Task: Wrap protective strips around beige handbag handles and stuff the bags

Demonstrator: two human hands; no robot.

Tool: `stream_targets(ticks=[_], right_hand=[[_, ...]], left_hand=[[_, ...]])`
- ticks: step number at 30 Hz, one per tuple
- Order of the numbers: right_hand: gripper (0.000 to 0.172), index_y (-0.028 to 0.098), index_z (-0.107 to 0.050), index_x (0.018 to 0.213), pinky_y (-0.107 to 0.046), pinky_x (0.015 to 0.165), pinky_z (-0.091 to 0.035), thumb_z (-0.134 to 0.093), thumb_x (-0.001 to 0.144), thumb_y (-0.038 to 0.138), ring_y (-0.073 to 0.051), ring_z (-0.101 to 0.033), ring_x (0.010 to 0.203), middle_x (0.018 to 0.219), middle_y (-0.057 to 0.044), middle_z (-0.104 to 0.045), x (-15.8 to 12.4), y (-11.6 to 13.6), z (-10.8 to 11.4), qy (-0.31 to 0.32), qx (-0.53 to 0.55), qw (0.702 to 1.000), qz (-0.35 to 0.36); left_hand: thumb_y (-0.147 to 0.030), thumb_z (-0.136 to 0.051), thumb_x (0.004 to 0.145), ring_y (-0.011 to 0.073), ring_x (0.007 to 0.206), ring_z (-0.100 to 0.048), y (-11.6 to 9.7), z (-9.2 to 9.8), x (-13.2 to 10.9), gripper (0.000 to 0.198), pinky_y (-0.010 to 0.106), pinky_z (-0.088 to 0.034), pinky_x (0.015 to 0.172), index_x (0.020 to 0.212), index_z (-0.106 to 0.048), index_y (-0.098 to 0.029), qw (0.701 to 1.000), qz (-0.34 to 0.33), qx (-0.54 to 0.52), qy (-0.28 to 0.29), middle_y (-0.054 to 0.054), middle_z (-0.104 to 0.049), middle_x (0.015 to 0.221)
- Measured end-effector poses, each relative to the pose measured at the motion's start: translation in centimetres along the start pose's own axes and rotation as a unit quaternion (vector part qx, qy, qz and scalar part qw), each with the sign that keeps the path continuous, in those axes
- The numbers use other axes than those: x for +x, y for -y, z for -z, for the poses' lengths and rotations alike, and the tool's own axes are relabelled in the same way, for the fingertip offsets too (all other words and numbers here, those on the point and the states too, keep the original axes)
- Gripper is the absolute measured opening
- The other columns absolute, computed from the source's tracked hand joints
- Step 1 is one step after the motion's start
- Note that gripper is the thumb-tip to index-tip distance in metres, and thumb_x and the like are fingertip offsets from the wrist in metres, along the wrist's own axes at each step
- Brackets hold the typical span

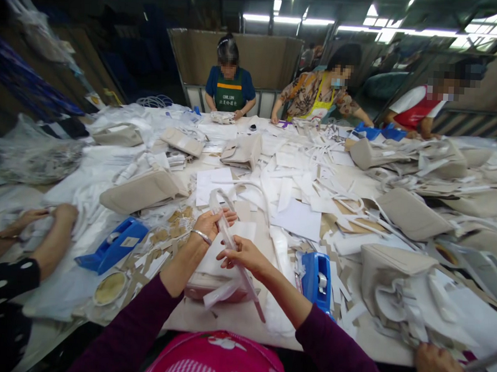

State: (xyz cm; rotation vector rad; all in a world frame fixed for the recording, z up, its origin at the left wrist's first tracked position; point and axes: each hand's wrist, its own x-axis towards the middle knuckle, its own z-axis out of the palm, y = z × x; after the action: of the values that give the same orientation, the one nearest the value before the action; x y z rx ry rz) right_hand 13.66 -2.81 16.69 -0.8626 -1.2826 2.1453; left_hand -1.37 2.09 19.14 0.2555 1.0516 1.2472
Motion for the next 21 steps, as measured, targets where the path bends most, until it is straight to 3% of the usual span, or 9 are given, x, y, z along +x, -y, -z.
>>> stream_targets(ticks=[3, 7, 10, 13, 17, 21], right_hand=[[0.048, 0.013, -0.054, 0.104, -0.025, 0.055, -0.05, -0.068, 0.074, 0.048, -0.015, -0.066, 0.058, 0.083, -0.01, -0.071, -1.0, -1.0, 0.6, 0.001, 0.025, 1.0, -0.016], [0.048, 0.011, -0.057, 0.098, -0.03, 0.061, -0.053, -0.067, 0.074, 0.052, -0.018, -0.068, 0.064, 0.085, -0.013, -0.071, -1.3, -0.3, 1.5, -0.002, 0.08, 0.997, -0.005], [0.044, 0.012, -0.059, 0.094, -0.031, 0.068, -0.052, -0.069, 0.074, 0.049, -0.019, -0.067, 0.073, 0.089, -0.012, -0.071, -0.8, 1.8, 1.4, -0.025, 0.087, 0.994, 0.067], [0.038, 0.015, -0.061, 0.092, -0.028, 0.067, -0.048, -0.064, 0.077, 0.05, -0.019, -0.064, 0.078, 0.089, -0.007, -0.07, 0.3, 3.9, 1.3, -0.097, 0.023, 0.986, 0.133], [0.034, 0.019, -0.061, 0.092, -0.028, 0.069, -0.047, -0.06, 0.079, 0.05, -0.019, -0.061, 0.084, 0.09, -0.004, -0.069, 2.5, 5.4, 1.6, -0.15, -0.062, 0.975, 0.151], [0.03, 0.02, -0.061, 0.094, -0.026, 0.064, -0.045, -0.062, 0.078, 0.046, -0.017, -0.058, 0.077, 0.086, -0.002, -0.065, 3.6, 5.5, 1.5, -0.15, -0.109, 0.971, 0.148]], left_hand=[[-0.015, -0.057, 0.084, 0.023, 0.094, -0.067, -0.8, -1.2, 1.3, 0.018, 0.037, -0.052, 0.089, 0.1, -0.062, -0.012, 1.0, -0.027, 0.004, 0.014, 0.012, -0.072, 0.089], [-0.027, -0.053, 0.088, 0.0209, 0.097, -0.066, -1.0, -1.9, 1.4, 0.019, 0.033, -0.052, 0.088, 0.095, -0.061, -0.011, 0.996, -0.068, 0.008, 0.052, 0.013, -0.071, 0.094], [-0.05, -0.05, 0.087, 0.023, 0.094, -0.066, 0.5, -1.3, -0.1, 0.04, 0.034, -0.055, 0.079, 0.095, -0.061, -0.012, 0.995, -0.028, 0.038, 0.09, 0.014, -0.069, 0.096], [-0.061, -0.05, 0.082, 0.0243, 0.088, -0.067, 3.0, -0.3, -2.2, 0.049, 0.037, -0.056, 0.074, 0.098, -0.062, -0.016, 0.987, 0.039, 0.076, 0.133, 0.012, -0.069, 0.094], [-0.04, -0.077, 0.067, 0.0275, 0.082, -0.07, 4.8, 0.5, -3.4, 0.035, 0.04, -0.055, 0.079, 0.087, -0.064, -0.014, 0.973, 0.052, 0.15, 0.166, 0.013, -0.071, 0.088], [-0.033, -0.081, 0.062, 0.0265, 0.069, -0.07, 3.2, 0.3, -2.5, 0.035, 0.04, -0.056, 0.072, 0.084, -0.066, -0.01, 0.968, 0.012, 0.212, 0.136, 0.012, -0.072, 0.074]])
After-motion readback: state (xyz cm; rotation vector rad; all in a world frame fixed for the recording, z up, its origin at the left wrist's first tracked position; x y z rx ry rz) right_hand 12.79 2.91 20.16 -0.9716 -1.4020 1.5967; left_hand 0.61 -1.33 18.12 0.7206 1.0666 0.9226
